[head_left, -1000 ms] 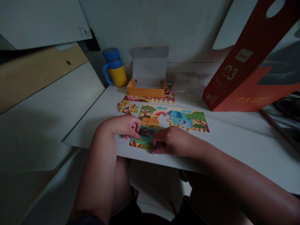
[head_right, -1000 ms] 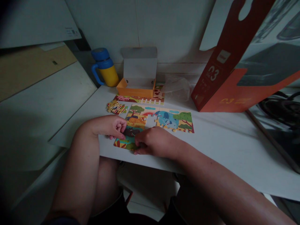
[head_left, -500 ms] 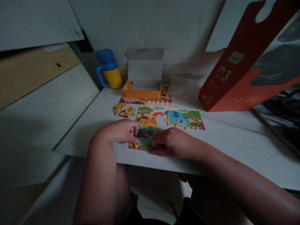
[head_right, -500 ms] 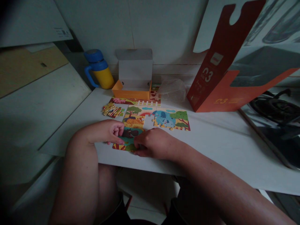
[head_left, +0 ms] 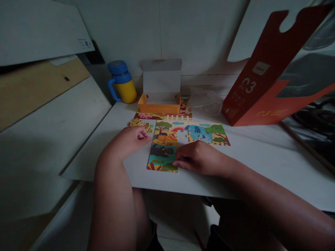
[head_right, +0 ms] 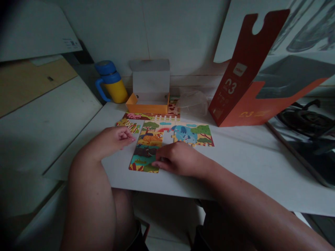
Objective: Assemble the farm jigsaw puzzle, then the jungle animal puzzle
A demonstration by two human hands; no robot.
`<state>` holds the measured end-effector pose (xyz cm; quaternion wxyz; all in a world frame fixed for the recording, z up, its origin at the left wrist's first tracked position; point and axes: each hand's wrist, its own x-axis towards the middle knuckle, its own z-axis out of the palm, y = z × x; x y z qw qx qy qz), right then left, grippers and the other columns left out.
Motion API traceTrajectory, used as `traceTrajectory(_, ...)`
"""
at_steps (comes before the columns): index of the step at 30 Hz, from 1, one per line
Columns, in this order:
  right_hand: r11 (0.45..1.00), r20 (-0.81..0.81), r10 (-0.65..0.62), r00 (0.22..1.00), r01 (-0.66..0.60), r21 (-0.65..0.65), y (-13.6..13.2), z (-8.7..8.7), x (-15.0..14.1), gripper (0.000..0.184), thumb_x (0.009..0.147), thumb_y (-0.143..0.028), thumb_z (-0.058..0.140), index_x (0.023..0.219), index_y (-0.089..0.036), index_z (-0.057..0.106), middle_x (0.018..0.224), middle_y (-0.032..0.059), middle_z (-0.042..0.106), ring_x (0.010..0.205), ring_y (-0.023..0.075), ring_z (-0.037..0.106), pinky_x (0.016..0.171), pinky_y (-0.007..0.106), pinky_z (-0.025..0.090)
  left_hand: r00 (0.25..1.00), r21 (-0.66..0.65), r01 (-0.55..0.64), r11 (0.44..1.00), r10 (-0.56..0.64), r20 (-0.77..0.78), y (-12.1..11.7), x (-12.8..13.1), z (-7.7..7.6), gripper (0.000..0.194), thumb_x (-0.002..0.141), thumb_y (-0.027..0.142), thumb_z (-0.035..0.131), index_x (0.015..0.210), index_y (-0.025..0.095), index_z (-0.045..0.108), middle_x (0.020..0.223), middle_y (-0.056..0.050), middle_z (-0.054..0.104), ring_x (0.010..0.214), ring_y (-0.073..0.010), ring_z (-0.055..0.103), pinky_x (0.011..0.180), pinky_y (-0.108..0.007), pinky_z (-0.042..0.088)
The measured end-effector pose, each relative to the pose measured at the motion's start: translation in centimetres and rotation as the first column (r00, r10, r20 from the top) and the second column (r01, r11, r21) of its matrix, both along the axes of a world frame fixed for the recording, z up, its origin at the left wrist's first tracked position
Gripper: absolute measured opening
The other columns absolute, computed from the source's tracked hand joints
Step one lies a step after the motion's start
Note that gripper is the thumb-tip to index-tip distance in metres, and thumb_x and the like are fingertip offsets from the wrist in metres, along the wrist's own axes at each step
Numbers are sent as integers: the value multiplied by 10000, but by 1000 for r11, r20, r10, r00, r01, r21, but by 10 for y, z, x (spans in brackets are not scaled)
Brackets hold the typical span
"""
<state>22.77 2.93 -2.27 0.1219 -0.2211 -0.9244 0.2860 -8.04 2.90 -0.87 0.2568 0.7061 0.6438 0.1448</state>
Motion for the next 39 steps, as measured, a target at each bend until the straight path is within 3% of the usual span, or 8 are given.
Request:
traceTrajectory(4,995,-15,-69,998,70,78,5,-2,3,333,1096,-417,537,981,-185,745,862,56,716,734,153,615,672,311,359,931,361,-231,904,313,-189,9,-16,2,195,962,374,623,1043,206,679,1125,-106,757,1050,-286,710,938,-386,550)
traceTrajectory(6,992,-16,-82,997,83,94,6,-2,3,323,1096,-407,537,981,-186,743,861,56,720,730,153,616,670,312,361,913,426,-224,877,341,-222,14,-19,-4,246,976,312,595,1179,189,658,1283,-141,722,1222,-312,669,1095,-422,509)
traceTrajectory(9,990,-2,-96,995,95,101,6,-3,3,305,1091,-402,546,980,-195,740,864,55,729,732,154,628,664,316,360,924,372,-169,913,278,-261,18,-17,-14,326,1003,241,539,1311,164,614,1403,-173,678,1353,-320,610,1200,-448,449)
traceTrajectory(14,987,24,-120,992,117,115,7,-3,3,312,1089,-412,543,965,-203,738,865,56,738,731,162,635,661,330,361,924,248,-155,956,229,-306,16,-15,-23,328,1022,202,505,1334,154,593,1378,-195,692,1319,-339,632,1147,-461,490)
traceTrajectory(23,982,19,-153,988,150,118,9,-4,3,340,1084,-418,536,924,-192,733,811,63,718,686,156,602,632,344,322,937,279,-180,943,250,-242,30,-36,-35,102,1014,225,499,1027,229,600,1078,-117,747,1055,-295,697,959,-414,544)
traceTrajectory(29,976,5,-169,986,167,136,9,-4,3,363,1084,-420,532,885,-178,716,758,45,683,633,132,539,621,326,297,928,397,-220,891,316,-195,36,-37,-38,52,936,215,643,905,228,604,1039,-119,742,1073,-302,691,995,-412,537)
traceTrajectory(39,977,-18,-162,987,163,137,13,-5,4,340,1087,-432,538,928,-188,713,800,38,685,667,132,524,641,314,303,921,577,-202,792,354,-162,26,-25,-18,251,782,202,812,926,231,608,1069,-94,735,1067,-315,682,1003,-432,525)
